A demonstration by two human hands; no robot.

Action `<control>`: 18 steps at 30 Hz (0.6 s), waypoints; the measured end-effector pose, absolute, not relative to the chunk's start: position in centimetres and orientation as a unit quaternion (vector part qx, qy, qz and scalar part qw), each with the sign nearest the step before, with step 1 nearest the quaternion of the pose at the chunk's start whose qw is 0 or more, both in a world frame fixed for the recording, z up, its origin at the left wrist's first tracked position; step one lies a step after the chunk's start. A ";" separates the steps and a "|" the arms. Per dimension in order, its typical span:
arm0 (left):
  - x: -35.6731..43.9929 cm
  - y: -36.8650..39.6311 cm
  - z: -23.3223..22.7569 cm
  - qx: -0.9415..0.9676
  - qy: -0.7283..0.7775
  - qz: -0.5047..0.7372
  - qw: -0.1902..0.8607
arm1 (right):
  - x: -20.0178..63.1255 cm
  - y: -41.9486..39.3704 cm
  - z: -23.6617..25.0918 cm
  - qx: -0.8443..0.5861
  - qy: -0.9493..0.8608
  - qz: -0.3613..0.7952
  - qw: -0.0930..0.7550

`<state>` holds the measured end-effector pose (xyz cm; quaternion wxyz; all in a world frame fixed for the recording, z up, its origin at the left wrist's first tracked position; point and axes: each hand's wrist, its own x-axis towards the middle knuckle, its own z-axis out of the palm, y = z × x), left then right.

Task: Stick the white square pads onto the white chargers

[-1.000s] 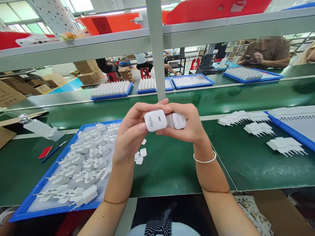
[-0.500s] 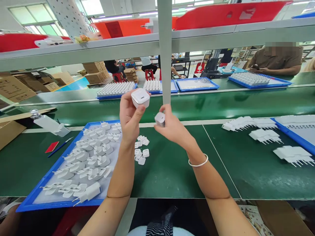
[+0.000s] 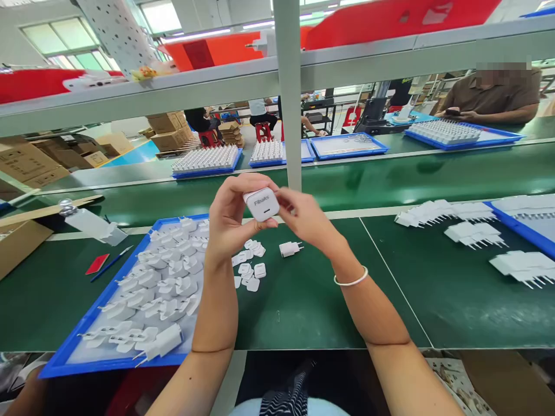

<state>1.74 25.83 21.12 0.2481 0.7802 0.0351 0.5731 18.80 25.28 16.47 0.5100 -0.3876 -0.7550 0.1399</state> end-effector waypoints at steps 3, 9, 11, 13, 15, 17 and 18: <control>1.7 25.8 21.1 0.787 0.028 0.555 0.268 | 20.4 22.0 19.8 -0.295 -0.715 0.136 0.619; 1.6 25.7 21.0 0.804 0.044 0.523 0.280 | 20.7 18.4 21.6 -0.242 -0.772 0.163 0.566; 1.5 25.6 21.0 0.806 0.059 0.519 0.279 | 20.8 18.5 21.5 -0.250 -0.779 0.170 0.550; 1.4 25.5 21.1 0.808 0.069 0.516 0.277 | 20.9 18.7 21.5 -0.257 -0.780 0.170 0.545; 1.3 25.4 21.2 0.810 0.077 0.512 0.276 | 21.0 18.8 21.4 -0.265 -0.780 0.164 0.542; 1.2 25.2 21.3 0.812 0.082 0.507 0.276 | 21.1 18.8 21.4 -0.265 -0.782 0.158 0.541; 1.2 25.2 21.3 0.813 0.083 0.506 0.276 | 21.2 18.7 21.5 -0.264 -0.784 0.156 0.539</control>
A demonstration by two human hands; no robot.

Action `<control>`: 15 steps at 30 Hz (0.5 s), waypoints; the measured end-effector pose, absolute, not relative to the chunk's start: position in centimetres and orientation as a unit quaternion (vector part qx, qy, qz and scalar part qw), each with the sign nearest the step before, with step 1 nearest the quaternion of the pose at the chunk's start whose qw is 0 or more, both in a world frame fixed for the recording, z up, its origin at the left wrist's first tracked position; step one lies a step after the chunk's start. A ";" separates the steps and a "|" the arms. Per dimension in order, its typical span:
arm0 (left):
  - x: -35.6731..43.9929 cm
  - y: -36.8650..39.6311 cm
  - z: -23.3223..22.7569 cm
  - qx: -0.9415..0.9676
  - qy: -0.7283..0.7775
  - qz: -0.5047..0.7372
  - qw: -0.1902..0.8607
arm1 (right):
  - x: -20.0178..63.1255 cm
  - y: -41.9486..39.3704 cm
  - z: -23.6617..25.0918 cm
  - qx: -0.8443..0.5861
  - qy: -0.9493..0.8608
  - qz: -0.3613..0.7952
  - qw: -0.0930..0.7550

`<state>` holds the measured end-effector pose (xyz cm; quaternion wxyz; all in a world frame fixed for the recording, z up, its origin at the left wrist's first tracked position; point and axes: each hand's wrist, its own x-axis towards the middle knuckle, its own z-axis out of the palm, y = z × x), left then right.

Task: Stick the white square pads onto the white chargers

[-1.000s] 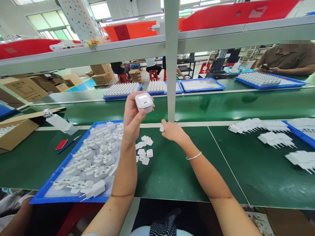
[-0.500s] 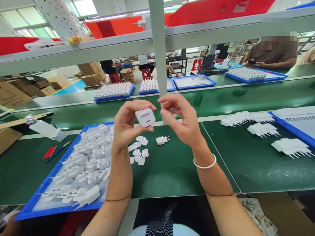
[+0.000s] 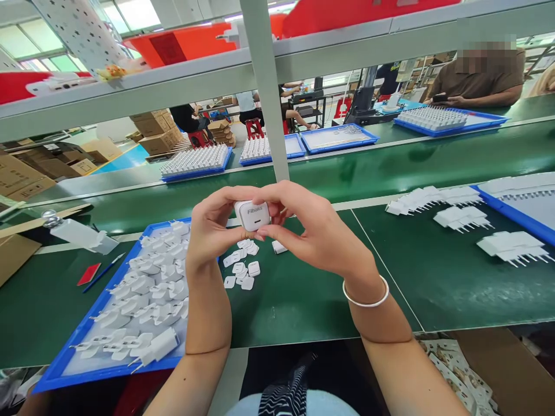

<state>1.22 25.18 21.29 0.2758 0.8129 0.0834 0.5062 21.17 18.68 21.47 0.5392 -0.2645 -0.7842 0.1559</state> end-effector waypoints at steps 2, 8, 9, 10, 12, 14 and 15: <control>1.2 25.0 21.3 0.814 0.086 0.504 0.276 | 21.2 18.4 21.5 -0.263 -0.788 0.154 0.535; 1.1 24.6 21.5 0.818 0.116 0.500 0.261 | 21.2 18.3 21.6 -0.283 -0.791 0.160 0.519; 1.2 24.6 21.5 0.818 0.118 0.499 0.262 | 21.2 18.4 21.5 -0.291 -0.789 0.162 0.517; 1.2 24.6 21.5 0.817 0.120 0.497 0.266 | 21.3 18.5 21.4 -0.301 -0.786 0.164 0.515; 1.4 24.7 21.5 0.817 0.123 0.493 0.273 | 21.3 18.7 21.3 -0.321 -0.781 0.166 0.508; 1.5 25.0 21.5 0.819 0.119 0.490 0.273 | 21.5 18.8 21.3 -0.337 -0.781 0.164 0.500; 1.5 25.1 21.4 0.821 0.113 0.489 0.271 | 21.6 18.9 21.3 -0.343 -0.781 0.164 0.495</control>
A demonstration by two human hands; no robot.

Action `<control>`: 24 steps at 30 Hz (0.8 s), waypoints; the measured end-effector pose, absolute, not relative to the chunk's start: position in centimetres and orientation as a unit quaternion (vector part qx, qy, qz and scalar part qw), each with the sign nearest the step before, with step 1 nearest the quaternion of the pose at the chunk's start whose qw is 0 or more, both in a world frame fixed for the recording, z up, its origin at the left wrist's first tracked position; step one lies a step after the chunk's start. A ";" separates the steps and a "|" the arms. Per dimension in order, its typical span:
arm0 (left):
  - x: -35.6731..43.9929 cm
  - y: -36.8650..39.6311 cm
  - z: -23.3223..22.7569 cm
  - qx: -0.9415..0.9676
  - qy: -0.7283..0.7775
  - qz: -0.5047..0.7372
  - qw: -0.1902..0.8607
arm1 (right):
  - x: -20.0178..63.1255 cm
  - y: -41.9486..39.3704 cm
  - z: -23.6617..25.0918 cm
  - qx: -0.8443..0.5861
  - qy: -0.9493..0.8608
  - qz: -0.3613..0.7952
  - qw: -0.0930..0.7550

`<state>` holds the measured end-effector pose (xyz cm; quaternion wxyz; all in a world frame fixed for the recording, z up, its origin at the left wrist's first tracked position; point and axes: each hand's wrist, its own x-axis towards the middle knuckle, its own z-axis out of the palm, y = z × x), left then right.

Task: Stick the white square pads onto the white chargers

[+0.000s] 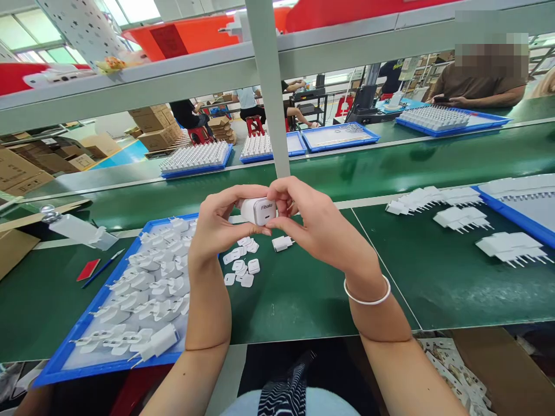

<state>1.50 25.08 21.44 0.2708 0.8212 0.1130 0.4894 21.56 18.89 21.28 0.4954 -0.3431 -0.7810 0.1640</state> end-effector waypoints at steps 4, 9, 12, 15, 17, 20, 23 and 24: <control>1.6 25.2 21.6 0.842 0.111 0.456 0.268 | 22.2 19.2 21.6 -0.355 -0.792 0.187 0.461; 1.8 25.0 21.8 0.860 0.125 0.401 0.290 | 23.1 19.8 21.9 -0.341 -0.808 0.232 0.422; 1.9 25.2 21.8 0.855 0.116 0.399 0.311 | 23.3 20.2 21.9 -0.336 -0.801 0.257 0.424; 1.8 25.5 21.6 0.848 0.108 0.397 0.335 | 23.3 20.4 21.7 -0.334 -0.788 0.278 0.435; 1.7 25.7 21.5 0.843 0.109 0.393 0.350 | 23.2 20.5 21.7 -0.324 -0.781 0.294 0.446; 1.6 25.9 21.4 0.835 0.108 0.402 0.360 | 22.9 20.7 21.8 -0.303 -0.770 0.309 0.469; 1.3 25.8 21.5 0.832 0.106 0.407 0.362 | 22.5 20.5 21.8 -0.286 -0.768 0.300 0.488; 1.2 25.7 21.6 0.835 0.103 0.402 0.361 | 22.4 20.2 21.8 -0.283 -0.771 0.290 0.491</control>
